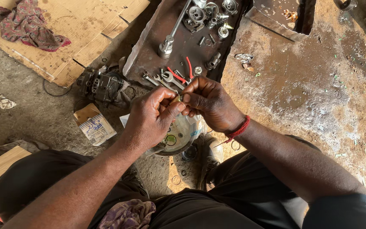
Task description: The person sits on the ground and assembles small mechanical parts, including a cylindrical component and a piston-like assembly. They use a cloth to wipe parts and handle various tools and components laid out on a metal tray.
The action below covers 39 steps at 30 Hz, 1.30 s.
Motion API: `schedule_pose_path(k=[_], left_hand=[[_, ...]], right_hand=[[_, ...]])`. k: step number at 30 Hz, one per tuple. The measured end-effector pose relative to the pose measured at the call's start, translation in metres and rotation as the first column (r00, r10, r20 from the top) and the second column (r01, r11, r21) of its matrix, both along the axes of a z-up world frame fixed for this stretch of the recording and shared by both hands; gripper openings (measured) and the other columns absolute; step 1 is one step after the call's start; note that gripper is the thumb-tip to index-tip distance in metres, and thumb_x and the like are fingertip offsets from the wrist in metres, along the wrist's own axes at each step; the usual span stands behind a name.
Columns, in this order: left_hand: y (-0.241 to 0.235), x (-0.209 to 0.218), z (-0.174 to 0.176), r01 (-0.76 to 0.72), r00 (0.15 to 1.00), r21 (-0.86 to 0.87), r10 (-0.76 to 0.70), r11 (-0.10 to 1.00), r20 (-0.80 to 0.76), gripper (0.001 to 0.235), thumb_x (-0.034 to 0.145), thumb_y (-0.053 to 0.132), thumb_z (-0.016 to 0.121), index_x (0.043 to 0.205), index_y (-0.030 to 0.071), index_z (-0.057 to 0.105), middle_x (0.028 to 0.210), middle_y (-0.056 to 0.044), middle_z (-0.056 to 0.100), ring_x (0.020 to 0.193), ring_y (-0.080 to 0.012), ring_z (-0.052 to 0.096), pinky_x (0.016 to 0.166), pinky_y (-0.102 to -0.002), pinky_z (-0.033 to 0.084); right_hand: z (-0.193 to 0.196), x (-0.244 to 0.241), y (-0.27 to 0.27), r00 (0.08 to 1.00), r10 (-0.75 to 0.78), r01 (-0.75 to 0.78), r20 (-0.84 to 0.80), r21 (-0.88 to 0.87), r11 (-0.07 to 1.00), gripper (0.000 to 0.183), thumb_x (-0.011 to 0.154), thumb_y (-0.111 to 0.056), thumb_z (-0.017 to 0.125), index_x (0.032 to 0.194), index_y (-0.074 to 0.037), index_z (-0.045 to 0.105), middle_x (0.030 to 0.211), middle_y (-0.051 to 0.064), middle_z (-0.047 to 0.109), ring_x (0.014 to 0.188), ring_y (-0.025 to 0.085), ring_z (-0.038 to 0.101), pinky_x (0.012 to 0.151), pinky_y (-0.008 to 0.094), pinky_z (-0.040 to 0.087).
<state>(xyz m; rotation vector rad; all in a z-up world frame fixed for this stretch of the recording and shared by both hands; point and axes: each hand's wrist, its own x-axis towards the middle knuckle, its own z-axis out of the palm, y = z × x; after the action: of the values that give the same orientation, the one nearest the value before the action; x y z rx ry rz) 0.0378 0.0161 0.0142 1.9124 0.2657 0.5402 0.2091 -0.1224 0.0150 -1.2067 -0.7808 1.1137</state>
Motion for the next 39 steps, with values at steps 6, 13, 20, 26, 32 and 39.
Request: schedule_pose_path(k=[6,13,20,26,32,39], left_hand=[[-0.012,-0.003,-0.003,-0.053,0.986,-0.035,0.058,0.998,0.159,0.017,0.108,0.016,0.052,0.106,0.001,0.058,0.082,-0.006,0.061,0.070,-0.0113,0.058,0.060,-0.030,0.050],[-0.029,-0.009,-0.005,-0.124,0.968,0.026,0.115,0.992,0.225,0.022,0.113,0.021,0.038,0.104,0.003,0.047,0.084,-0.006,0.050,0.073,-0.0144,0.051,0.065,-0.036,0.046],[-0.018,-0.008,-0.009,-0.033,0.955,0.181,-0.022,0.983,0.295,0.028,0.114,0.030,0.037,0.099,0.008,0.048,0.079,-0.002,0.050,0.064,-0.0106,0.050,0.052,-0.031,0.044],[-0.017,-0.008,-0.020,-0.071,0.919,0.050,0.046,0.996,0.393,0.036,0.110,0.029,0.037,0.079,0.014,0.043,0.069,0.003,0.043,0.056,-0.0064,0.038,0.047,-0.028,0.033],[-0.021,-0.024,-0.024,-0.021,0.933,-0.180,0.084,0.984,0.350,0.029,0.100,0.018,0.043,0.074,0.010,0.033,0.068,0.003,0.034,0.061,-0.0078,0.030,0.055,-0.032,0.026],[-0.023,-0.022,-0.036,0.014,0.927,-0.301,0.101,0.954,0.362,0.029,0.099,0.013,0.046,0.076,0.010,0.028,0.073,0.004,0.029,0.063,-0.0058,0.029,0.062,-0.033,0.026]], right_hand=[[-0.005,-0.019,0.000,0.978,-0.082,0.065,0.189,0.097,0.993,0.013,0.104,-0.009,0.067,0.114,-0.002,0.063,0.101,0.007,0.071,0.087,0.013,0.070,0.075,0.028,0.060],[-0.016,-0.050,-0.003,0.976,-0.186,0.150,0.113,0.275,0.950,0.011,0.104,-0.005,0.064,0.113,-0.003,0.058,0.107,0.006,0.069,0.097,0.011,0.069,0.089,0.030,0.062],[-0.003,-0.040,-0.003,0.988,-0.054,0.020,0.143,0.231,0.973,0.007,0.108,-0.002,0.064,0.112,-0.001,0.059,0.104,0.006,0.065,0.093,0.012,0.064,0.086,0.031,0.060],[0.000,-0.057,-0.006,1.000,0.010,-0.011,0.007,0.258,0.966,0.018,0.103,0.001,0.063,0.121,-0.002,0.059,0.115,0.006,0.066,0.104,0.013,0.066,0.094,0.031,0.060],[-0.014,-0.072,-0.004,0.999,-0.011,0.024,-0.044,0.307,0.951,0.020,0.100,0.009,0.069,0.116,-0.003,0.064,0.117,0.005,0.067,0.107,0.012,0.065,0.094,0.030,0.060],[-0.029,-0.079,-0.005,0.995,-0.084,0.096,-0.049,0.339,0.936,0.021,0.100,0.009,0.072,0.109,-0.006,0.062,0.116,0.003,0.064,0.108,0.011,0.063,0.096,0.029,0.059]])
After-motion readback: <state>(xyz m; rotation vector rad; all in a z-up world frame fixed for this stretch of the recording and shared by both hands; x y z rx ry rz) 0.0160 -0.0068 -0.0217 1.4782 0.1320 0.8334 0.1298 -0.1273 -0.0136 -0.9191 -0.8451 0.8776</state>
